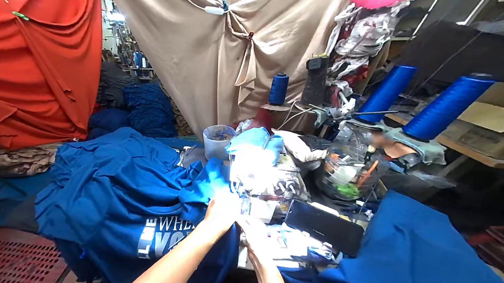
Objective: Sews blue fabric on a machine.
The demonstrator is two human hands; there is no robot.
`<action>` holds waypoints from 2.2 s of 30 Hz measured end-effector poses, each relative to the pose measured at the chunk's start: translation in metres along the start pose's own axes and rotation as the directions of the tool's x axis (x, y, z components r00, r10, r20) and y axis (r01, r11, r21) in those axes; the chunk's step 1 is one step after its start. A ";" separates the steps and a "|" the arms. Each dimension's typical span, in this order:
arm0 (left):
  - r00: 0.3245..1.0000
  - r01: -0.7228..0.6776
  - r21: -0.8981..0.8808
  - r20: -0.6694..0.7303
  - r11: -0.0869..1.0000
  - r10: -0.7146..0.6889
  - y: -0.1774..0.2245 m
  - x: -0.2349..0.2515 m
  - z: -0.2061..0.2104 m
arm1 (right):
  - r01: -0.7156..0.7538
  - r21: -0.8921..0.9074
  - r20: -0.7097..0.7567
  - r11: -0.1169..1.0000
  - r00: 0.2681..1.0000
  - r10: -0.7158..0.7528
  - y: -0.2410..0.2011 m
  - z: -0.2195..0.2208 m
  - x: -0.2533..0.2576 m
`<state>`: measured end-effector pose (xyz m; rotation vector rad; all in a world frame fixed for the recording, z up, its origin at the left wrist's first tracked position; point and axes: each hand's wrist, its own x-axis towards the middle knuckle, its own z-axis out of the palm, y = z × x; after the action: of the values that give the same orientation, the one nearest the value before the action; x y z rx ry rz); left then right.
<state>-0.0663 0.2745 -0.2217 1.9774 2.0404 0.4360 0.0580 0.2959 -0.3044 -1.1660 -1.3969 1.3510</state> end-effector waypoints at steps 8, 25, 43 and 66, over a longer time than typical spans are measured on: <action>0.996 0.046 0.045 0.071 0.998 -0.049 -0.010 -0.020 -0.021 | -0.051 0.060 0.038 0.997 0.998 0.048 0.007 -0.006 -0.023; 0.613 -0.431 0.121 -0.688 0.894 0.389 -0.059 -0.084 0.075 | -0.025 0.314 0.110 0.949 0.994 -0.010 0.013 -0.009 -0.069; 0.609 -0.538 0.132 -0.622 0.832 0.493 -0.064 -0.082 0.073 | -0.002 0.275 0.106 0.961 0.994 -0.028 0.013 -0.013 -0.070; 0.903 -0.289 0.294 -0.231 0.911 0.361 -0.052 -0.040 0.049 | 0.010 -0.022 0.003 1.000 1.000 -0.010 0.014 -0.002 -0.031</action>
<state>-0.0932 0.2346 -0.2875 2.5667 2.0032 0.5795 0.0674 0.2659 -0.3179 -1.1701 -1.4207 1.3340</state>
